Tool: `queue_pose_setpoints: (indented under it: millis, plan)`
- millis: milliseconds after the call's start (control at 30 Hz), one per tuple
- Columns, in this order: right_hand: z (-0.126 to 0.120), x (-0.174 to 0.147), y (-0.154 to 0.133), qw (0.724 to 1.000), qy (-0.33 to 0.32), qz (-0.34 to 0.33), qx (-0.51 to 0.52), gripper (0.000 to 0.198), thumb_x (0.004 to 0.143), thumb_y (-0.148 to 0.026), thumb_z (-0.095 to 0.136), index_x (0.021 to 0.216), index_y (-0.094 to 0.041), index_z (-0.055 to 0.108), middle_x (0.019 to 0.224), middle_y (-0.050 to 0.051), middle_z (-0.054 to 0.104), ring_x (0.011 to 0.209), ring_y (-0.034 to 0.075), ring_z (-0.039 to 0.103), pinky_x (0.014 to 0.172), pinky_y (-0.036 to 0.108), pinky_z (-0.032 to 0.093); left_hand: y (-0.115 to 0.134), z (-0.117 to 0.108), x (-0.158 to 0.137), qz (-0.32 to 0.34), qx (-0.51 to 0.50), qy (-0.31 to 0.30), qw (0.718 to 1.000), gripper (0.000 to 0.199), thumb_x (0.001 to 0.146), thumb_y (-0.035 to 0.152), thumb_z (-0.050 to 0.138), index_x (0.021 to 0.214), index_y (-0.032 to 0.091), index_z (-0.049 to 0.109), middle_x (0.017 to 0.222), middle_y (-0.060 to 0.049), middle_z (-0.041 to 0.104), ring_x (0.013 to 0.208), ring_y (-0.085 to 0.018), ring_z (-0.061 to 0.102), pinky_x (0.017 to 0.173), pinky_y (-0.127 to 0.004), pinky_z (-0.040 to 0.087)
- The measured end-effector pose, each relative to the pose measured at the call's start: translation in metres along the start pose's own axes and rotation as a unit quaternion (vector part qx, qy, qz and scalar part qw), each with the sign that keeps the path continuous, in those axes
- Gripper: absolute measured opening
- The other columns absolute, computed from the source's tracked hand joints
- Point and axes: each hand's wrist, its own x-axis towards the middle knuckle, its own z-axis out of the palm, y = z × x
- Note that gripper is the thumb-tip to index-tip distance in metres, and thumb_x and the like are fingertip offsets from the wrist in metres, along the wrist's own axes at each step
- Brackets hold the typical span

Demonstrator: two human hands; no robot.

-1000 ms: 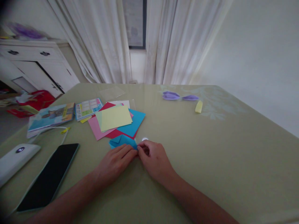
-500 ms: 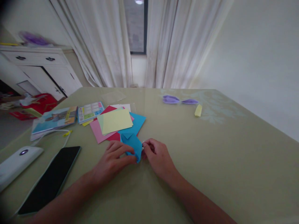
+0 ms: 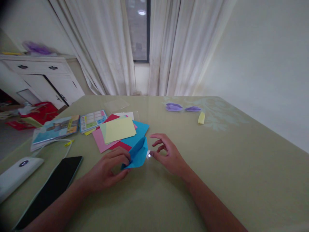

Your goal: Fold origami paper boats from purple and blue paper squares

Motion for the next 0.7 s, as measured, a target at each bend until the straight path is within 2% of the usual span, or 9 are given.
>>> queue_pose_setpoints:
  millis: [100,200,333,400,500,600,700]
  plan:
    - [-0.0042,-0.0002,0.0002,0.996,-0.036,-0.062,-0.045,0.034,0.099,-0.029,0.074,0.132,-0.03,0.066,0.144,0.011,0.062,0.113,0.022,0.067,0.085,0.035,0.06,-0.0022,-0.0031,-0.001,0.021,0.027,-0.026,0.999,0.008,0.095,0.017,0.067,0.1,0.022,0.063,0.11,-0.006,0.073,0.103,-0.02,0.069,0.088,-0.032,0.054]
    - [-0.0062,-0.001,0.0004,0.986,-0.061,-0.119,-0.1,0.021,0.101,-0.029,0.072,0.122,-0.028,0.07,0.14,0.012,0.063,0.121,0.026,0.065,0.085,0.035,0.06,-0.0053,-0.0034,-0.0005,0.059,0.097,-0.043,0.993,0.008,0.096,0.024,0.07,0.097,0.022,0.063,0.108,-0.006,0.074,0.1,-0.022,0.07,0.086,-0.034,0.053]
    - [-0.0079,-0.0035,-0.0002,0.971,-0.066,-0.162,-0.165,0.026,0.102,-0.026,0.068,0.128,-0.029,0.068,0.132,0.012,0.064,0.116,0.026,0.066,0.095,0.04,0.059,-0.0086,0.0,0.0011,0.102,0.183,-0.055,0.976,0.022,0.101,0.041,0.07,0.093,0.021,0.064,0.104,-0.008,0.075,0.096,-0.025,0.071,0.082,-0.037,0.052]
    - [-0.0084,-0.0046,-0.0007,0.959,-0.09,-0.171,-0.208,0.022,0.104,-0.024,0.063,0.124,-0.029,0.071,0.127,0.011,0.065,0.113,0.025,0.066,0.096,0.039,0.058,-0.009,0.0015,0.0014,0.109,0.202,-0.062,0.971,0.029,0.102,0.048,0.068,0.094,0.02,0.065,0.102,-0.008,0.075,0.094,-0.026,0.071,0.081,-0.038,0.052]
    - [-0.0089,-0.0048,0.0,0.95,-0.114,-0.161,-0.241,0.019,0.107,-0.026,0.059,0.111,-0.028,0.078,0.118,0.01,0.066,0.1,0.022,0.066,0.087,0.034,0.057,-0.0085,0.0019,0.0016,0.102,0.211,-0.067,0.97,0.029,0.105,0.049,0.063,0.104,0.02,0.067,0.103,-0.008,0.076,0.093,-0.026,0.071,0.079,-0.038,0.052]
    - [-0.0099,-0.0037,0.003,0.961,-0.108,-0.132,-0.216,0.021,0.108,-0.033,0.061,0.107,-0.027,0.081,0.118,0.01,0.063,0.098,0.021,0.064,0.086,0.034,0.058,-0.0079,0.0004,0.0024,0.091,0.201,-0.052,0.974,0.025,0.109,0.043,0.057,0.11,0.02,0.067,0.107,-0.008,0.077,0.095,-0.025,0.072,0.081,-0.036,0.053]
    - [-0.0114,-0.0024,0.0055,0.973,-0.102,-0.105,-0.181,0.023,0.106,-0.042,0.066,0.102,-0.027,0.084,0.122,0.01,0.059,0.103,0.024,0.062,0.092,0.038,0.058,-0.0083,-0.0003,0.0034,0.075,0.171,-0.05,0.981,0.021,0.111,0.036,0.054,0.103,0.021,0.067,0.112,-0.007,0.077,0.1,-0.023,0.073,0.085,-0.034,0.054]
